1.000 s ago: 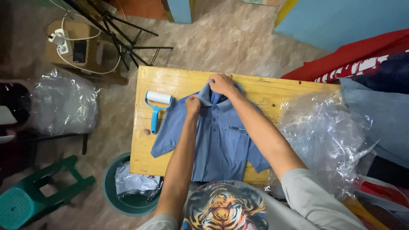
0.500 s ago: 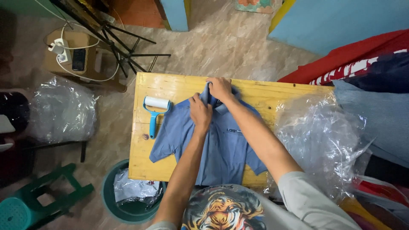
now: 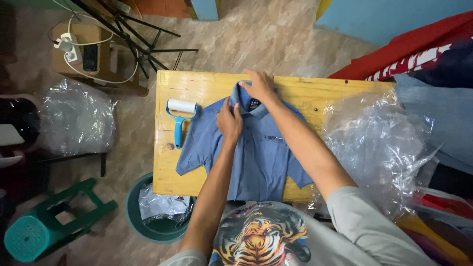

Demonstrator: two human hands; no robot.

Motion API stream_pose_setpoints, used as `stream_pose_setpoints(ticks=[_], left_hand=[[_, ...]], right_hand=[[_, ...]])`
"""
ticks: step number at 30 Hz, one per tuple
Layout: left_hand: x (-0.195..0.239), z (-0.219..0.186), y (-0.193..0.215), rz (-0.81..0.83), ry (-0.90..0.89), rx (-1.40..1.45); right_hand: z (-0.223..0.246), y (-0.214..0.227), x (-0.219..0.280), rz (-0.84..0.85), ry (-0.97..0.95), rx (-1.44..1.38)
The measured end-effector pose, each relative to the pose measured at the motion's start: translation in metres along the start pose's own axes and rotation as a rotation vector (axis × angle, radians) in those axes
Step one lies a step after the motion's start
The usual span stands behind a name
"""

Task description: The person lays a blue polo shirt on a wooden table, smooths it out, and uses a lint roller to clean the front and back surfaces. The shirt is flipped over to treat both sides, and the lint roller is used repeatedly across the fabric.

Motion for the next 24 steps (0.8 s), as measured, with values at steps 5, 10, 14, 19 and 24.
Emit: stream_pose_setpoints(ticks=[5, 10, 14, 19, 24], left_hand=[[0.03, 0.041, 0.01, -0.142, -0.348, -0.23], [0.06, 0.081, 0.008, 0.15, -0.381, -0.448], [0.067, 0.074, 0.009, 0.221, -0.214, -0.551], [0.064, 0.06, 0.021, 0.274, -0.067, -0.535], [0.034, 0.055, 0.02, 0.221, -0.278, -0.426]], right_hand=[[-0.095, -0.039, 0.02, -0.507, -0.017, -0.006], [-0.069, -0.04, 0.12, -0.696, 0.028, 0.058], [-0.078, -0.063, 0.122, -0.2, -0.138, 0.095], [-0.102, -0.049, 0.091, -0.096, -0.193, 0.231], [-0.094, -0.035, 0.123, -0.342, -0.045, 0.279]])
Point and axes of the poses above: each hand's wrist, its own x-axis away from the middle knuckle, its own y-axis out of the back of the hand, z = x × y, the point moved 1 cm from there along -x, towards the middle knuckle, and after that the axes turned 4 degrees about -z, right-handed, at the moved point
